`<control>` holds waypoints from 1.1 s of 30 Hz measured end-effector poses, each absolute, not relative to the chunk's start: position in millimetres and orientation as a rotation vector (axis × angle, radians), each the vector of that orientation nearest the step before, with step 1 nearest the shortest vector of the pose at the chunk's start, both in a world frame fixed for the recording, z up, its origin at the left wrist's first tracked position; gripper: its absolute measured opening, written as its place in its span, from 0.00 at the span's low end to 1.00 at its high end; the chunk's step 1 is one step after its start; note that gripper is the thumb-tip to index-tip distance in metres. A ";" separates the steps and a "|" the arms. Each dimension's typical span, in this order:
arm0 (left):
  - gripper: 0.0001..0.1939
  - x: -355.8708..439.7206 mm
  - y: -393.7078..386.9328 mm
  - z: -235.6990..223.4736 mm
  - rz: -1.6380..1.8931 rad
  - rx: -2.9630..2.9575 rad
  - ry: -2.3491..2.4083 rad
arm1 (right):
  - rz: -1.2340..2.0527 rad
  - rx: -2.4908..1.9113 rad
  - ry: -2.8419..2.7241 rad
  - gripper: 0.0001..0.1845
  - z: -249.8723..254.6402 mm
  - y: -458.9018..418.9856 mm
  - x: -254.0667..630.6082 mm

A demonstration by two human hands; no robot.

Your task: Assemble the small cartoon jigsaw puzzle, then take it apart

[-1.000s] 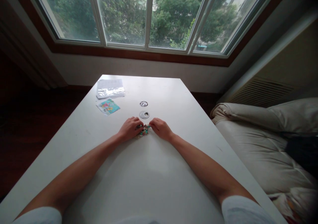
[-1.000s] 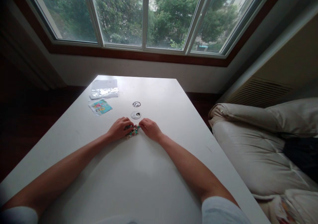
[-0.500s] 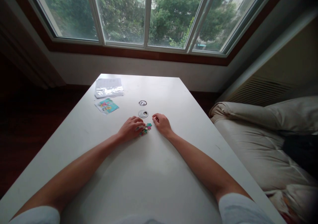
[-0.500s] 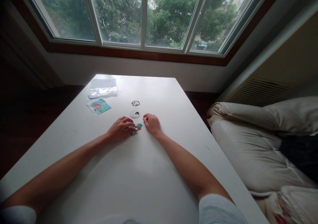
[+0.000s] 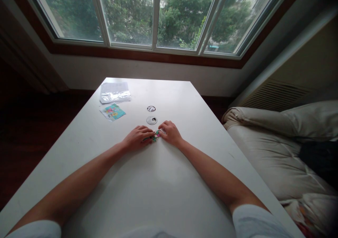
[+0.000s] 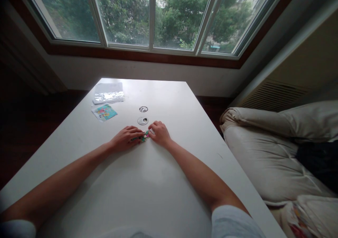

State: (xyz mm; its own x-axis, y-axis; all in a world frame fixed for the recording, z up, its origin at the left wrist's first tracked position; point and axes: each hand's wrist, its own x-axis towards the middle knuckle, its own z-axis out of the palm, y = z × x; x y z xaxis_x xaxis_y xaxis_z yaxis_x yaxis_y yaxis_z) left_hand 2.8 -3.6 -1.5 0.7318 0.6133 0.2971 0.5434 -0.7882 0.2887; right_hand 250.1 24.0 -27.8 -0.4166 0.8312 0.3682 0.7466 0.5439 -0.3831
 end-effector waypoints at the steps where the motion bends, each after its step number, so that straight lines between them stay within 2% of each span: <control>1: 0.18 2.8 -3.4 -1.7 0.577 2.742 0.928 | 0.215 -1.283 -2.261 0.04 -27.3 24.4 250.9; 10: 0.17 -5.8 10.0 -16.7 0.724 2.568 1.296 | 0.274 -1.324 -2.189 0.02 -27.5 27.0 253.1; 16: 0.16 -12.6 14.1 -24.1 0.744 2.561 1.447 | 0.184 -1.338 -2.247 0.05 -29.1 22.8 251.2; 23: 0.17 -2.0 4.4 -14.3 0.681 2.699 1.059 | 0.162 -1.472 -2.075 0.01 -32.5 31.5 255.6; 26: 0.19 0.4 3.7 -12.5 0.660 2.706 0.926 | 0.159 -1.472 -2.033 0.05 -32.3 32.2 256.9; 33: 0.18 -2.4 5.2 -12.0 0.647 2.725 0.860 | 0.235 -1.072 -2.361 0.09 -28.5 21.8 250.9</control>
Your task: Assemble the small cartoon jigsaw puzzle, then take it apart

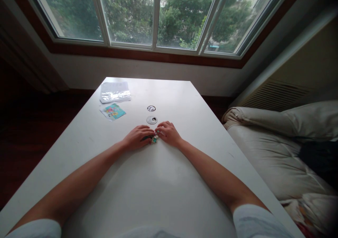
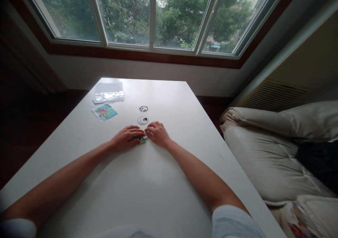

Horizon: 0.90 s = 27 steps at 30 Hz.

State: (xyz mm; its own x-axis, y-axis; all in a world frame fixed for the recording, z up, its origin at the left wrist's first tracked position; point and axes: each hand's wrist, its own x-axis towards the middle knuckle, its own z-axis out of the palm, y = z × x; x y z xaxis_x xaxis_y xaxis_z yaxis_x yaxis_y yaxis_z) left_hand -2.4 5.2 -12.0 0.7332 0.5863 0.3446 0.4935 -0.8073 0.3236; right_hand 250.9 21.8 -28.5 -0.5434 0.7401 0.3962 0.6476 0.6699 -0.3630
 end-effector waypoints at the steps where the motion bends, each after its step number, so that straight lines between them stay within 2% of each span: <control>1: 0.18 -2.4 5.4 -12.4 0.659 2.728 0.867 | 0.239 -1.049 -2.384 0.10 -28.1 20.7 250.1; 16: 0.18 -4.3 11.2 -15.9 0.679 2.729 0.992 | 0.164 -1.050 -2.333 0.06 -28.5 21.8 248.4; 23: 0.21 -6.4 11.8 -18.3 0.668 2.684 1.223 | 0.247 -1.320 -1.996 0.07 -30.9 32.9 254.4; 27: 0.16 -6.8 10.7 -15.1 0.738 2.672 1.211 | 0.271 -1.470 -1.887 0.05 -35.2 39.7 258.8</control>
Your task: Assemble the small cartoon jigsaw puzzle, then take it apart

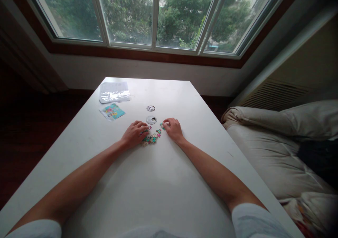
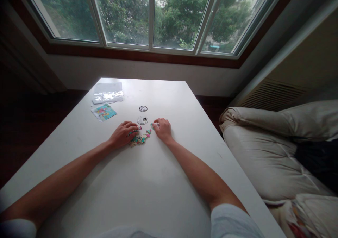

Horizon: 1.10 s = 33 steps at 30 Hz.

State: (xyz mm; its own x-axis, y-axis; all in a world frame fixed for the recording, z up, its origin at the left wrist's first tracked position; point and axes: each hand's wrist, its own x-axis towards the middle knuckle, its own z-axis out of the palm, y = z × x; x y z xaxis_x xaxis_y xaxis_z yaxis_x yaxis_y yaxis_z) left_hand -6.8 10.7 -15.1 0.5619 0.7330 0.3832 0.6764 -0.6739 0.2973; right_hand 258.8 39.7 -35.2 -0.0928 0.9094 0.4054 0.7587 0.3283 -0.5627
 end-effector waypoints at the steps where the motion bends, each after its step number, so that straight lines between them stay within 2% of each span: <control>1: 0.15 -6.9 10.1 -14.0 0.751 2.674 1.190 | 0.269 -1.469 -1.883 0.06 -35.5 40.0 259.0; 10: 0.13 -5.4 3.4 -5.2 0.670 2.790 0.997 | 0.277 -1.290 -2.041 0.06 -28.1 29.2 254.2; 19: 0.14 -7.1 2.8 -6.5 0.639 2.844 1.015 | 0.230 -1.238 -2.265 0.13 -27.0 20.8 252.0; 26: 0.14 -8.2 2.9 -4.9 0.586 2.891 1.010 | 0.213 -1.211 -2.312 0.09 -26.5 21.0 254.4; 33: 0.19 -8.1 3.5 -6.2 0.636 2.877 1.035 | 0.212 -1.186 -2.270 0.08 -30.0 21.8 254.8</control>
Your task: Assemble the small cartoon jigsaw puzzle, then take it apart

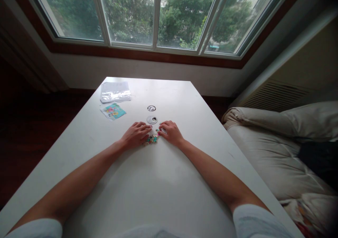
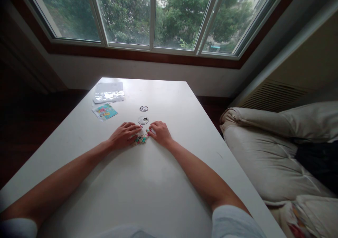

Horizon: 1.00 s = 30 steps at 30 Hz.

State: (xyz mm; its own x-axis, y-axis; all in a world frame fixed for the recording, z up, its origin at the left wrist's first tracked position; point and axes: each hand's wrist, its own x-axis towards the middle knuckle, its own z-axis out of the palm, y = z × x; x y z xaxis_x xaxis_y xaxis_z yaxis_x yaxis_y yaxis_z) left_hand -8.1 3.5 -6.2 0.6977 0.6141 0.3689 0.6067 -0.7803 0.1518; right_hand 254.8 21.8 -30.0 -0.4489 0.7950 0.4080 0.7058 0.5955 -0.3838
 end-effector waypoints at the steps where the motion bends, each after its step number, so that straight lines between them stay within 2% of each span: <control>1: 0.20 -8.1 3.6 -6.2 0.641 2.870 1.046 | 0.206 -1.190 -2.254 0.08 -30.1 22.1 255.0; 13: 0.23 -1.6 2.8 -12.1 0.677 2.732 1.026 | 0.184 -1.317 -2.110 0.09 -30.5 27.6 256.9; 19: 0.15 -6.6 4.9 -10.3 0.684 2.753 1.089 | 0.186 -1.296 -2.118 0.08 -30.3 26.6 257.4; 26: 0.14 -9.1 6.5 -12.1 0.654 2.762 1.113 | 0.210 -1.272 -2.186 0.06 -30.8 26.0 256.8; 30: 0.15 -9.9 7.9 -14.6 0.667 2.745 1.056 | 0.248 -1.185 -2.228 0.10 -29.9 25.5 256.7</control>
State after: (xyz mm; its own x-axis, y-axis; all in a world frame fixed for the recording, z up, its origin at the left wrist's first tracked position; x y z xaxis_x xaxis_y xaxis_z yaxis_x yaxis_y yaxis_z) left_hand -9.9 7.9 -14.6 0.6585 0.6625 0.3571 0.6070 -0.7480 0.2685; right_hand 256.7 25.5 -29.9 -0.4242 0.8038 0.4171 0.6923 0.5848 -0.4227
